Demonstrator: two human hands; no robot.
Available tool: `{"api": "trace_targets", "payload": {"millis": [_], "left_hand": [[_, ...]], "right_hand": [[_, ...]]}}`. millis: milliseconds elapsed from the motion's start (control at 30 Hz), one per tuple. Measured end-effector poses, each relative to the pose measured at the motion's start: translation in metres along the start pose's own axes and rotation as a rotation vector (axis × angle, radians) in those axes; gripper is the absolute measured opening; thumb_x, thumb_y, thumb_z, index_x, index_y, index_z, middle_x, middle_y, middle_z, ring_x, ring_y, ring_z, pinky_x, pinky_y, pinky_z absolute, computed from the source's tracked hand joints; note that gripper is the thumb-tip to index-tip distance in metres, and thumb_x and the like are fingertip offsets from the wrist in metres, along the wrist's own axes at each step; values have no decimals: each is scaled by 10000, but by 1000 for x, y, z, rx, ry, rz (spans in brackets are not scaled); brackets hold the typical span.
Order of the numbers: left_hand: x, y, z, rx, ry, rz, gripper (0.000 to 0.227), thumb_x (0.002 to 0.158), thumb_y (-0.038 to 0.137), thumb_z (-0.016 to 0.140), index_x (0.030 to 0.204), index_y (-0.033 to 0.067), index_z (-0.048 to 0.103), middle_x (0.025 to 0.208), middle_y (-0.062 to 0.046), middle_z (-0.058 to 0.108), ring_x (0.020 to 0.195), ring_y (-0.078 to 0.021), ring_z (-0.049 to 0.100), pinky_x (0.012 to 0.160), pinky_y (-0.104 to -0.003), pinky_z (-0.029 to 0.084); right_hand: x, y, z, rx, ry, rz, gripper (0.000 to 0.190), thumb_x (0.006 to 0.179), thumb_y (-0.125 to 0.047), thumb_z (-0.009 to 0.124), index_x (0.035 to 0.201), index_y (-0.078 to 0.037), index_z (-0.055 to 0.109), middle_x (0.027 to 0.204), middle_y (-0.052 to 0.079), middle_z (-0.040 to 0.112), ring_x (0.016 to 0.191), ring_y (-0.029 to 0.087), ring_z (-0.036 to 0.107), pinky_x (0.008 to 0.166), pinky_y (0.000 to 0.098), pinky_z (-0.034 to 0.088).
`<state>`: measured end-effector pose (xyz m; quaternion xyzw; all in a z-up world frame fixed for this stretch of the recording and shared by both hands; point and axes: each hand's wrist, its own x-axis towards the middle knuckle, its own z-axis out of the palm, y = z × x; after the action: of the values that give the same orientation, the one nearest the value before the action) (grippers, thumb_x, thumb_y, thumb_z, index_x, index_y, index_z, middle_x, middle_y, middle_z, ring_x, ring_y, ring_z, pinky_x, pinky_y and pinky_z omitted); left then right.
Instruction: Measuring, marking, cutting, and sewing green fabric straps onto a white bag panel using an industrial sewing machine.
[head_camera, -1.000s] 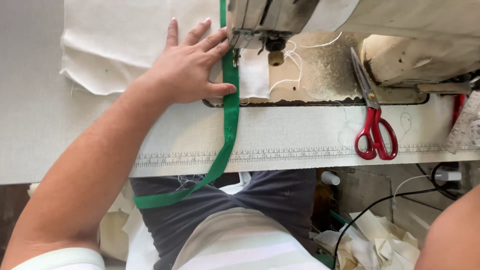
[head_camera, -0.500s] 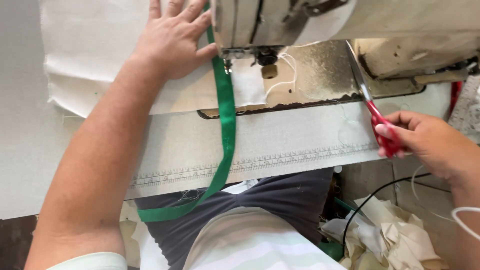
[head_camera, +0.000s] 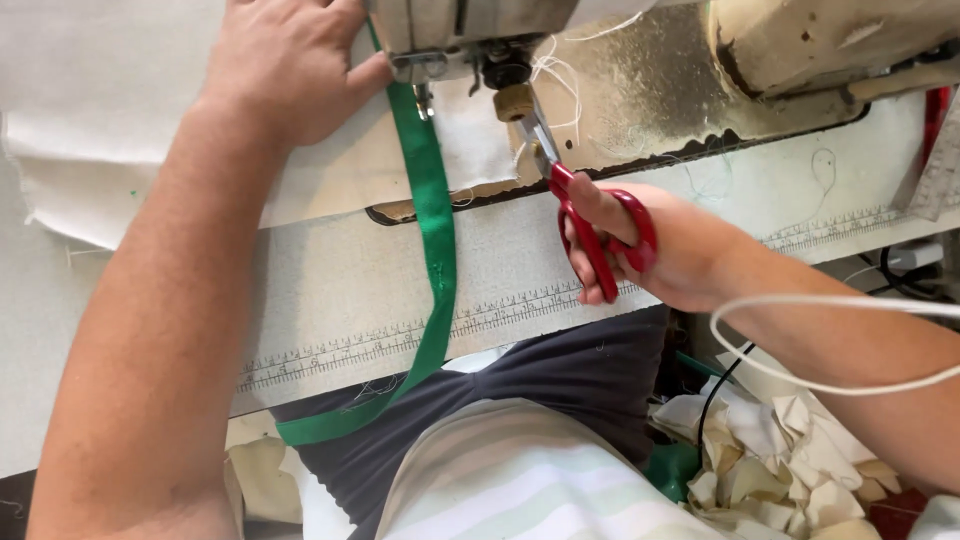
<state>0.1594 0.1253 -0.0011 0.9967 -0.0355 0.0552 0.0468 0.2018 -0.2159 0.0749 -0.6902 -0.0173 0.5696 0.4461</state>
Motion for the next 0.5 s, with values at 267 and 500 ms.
{"api": "trace_targets", "payload": {"millis": [267,500], "left_hand": [[-9,8,1,-61,-78,-164,904,1202,715,280,1170,-37,781,1440,-231,600,1433,-499,487,1184,-769,61],[-7,1,8,-55,70,-134,781,1020,600,407,1653,149,470,1682,-256,425,1522,-585,232,1144,-827,-16]], "right_hand": [[-27,20,-55,-257,162,-69,701,853,-655,428,986,9,608,706,145,679,532,265,648,547,400,623],[-71,45,-82,-770,268,199,369,846,-366,952,790,-133,671,709,0,683,666,135,568,632,298,444]]}}
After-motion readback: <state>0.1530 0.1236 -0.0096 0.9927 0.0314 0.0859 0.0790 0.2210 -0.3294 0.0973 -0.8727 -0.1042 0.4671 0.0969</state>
